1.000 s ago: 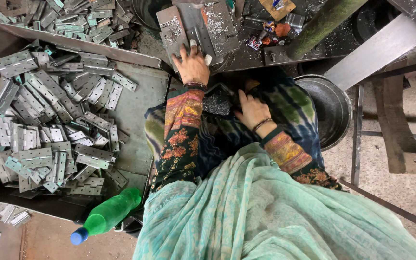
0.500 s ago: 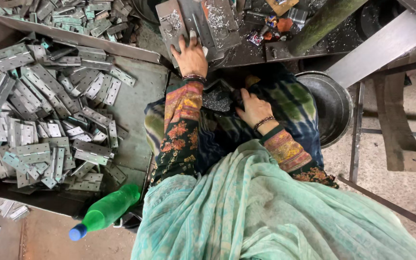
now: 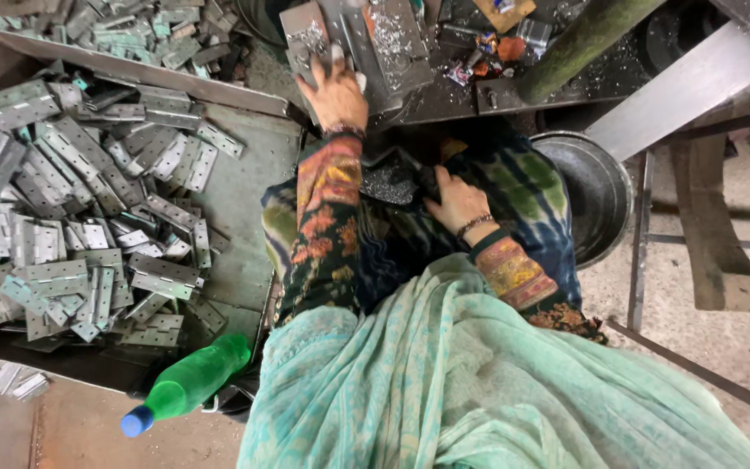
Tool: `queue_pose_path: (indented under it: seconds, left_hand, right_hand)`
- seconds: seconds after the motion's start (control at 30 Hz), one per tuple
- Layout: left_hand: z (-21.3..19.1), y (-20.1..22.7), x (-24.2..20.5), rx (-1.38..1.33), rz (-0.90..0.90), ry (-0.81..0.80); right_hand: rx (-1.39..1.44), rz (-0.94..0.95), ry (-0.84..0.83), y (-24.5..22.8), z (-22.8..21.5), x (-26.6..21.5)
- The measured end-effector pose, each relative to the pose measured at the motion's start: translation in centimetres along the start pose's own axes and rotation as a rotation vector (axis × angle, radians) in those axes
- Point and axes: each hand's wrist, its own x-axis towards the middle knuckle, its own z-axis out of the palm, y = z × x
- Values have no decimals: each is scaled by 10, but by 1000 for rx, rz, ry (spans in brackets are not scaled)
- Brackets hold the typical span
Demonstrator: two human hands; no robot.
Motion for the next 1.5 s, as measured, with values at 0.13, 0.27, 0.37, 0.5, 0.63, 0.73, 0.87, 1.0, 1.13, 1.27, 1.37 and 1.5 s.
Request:
queue_pose_path:
  seconds: [0.13, 0.27, 0.37, 0.5, 0.63, 0.73, 0.87, 1.0, 1.13, 1.27, 1.37, 1.5]
  left_hand:
    - [3, 1, 12, -74, -11, 217]
    - [7, 2, -2, -84, -9, 199]
    - [10, 4, -22, -94, 9, 196]
    - [5, 7, -15, 30, 15, 59]
    - [1, 10, -2, -85, 1, 174]
    - [1, 8, 1, -76, -4, 143]
    - [1, 4, 0, -87, 10, 161]
    - [-6, 3, -1, -77, 25, 129]
    - [-1, 4, -5, -66, 33, 99]
    - [9, 7, -1, -114, 30, 159]
    - [16, 6, -2, -137, 35, 215]
    - [1, 0, -7, -156, 39, 152]
  right_hand:
    - [18, 9, 16, 1, 8, 7]
    - [112, 4, 130, 5, 37, 3]
    - [91, 18, 88, 7, 35, -1]
    - [26, -4, 17, 3, 3, -4]
    - [0, 15, -24, -8, -12, 1]
    - [18, 55, 12, -10, 4, 2]
    - [35, 29, 51, 3, 24, 5]
    - [56, -18, 78, 1, 17, 1]
    - [10, 8, 14, -5, -1, 1]
    - [-5, 15, 3, 2, 7, 4]
    - [58, -17, 138, 10, 40, 1]
    - [65, -30, 187, 22, 70, 12]
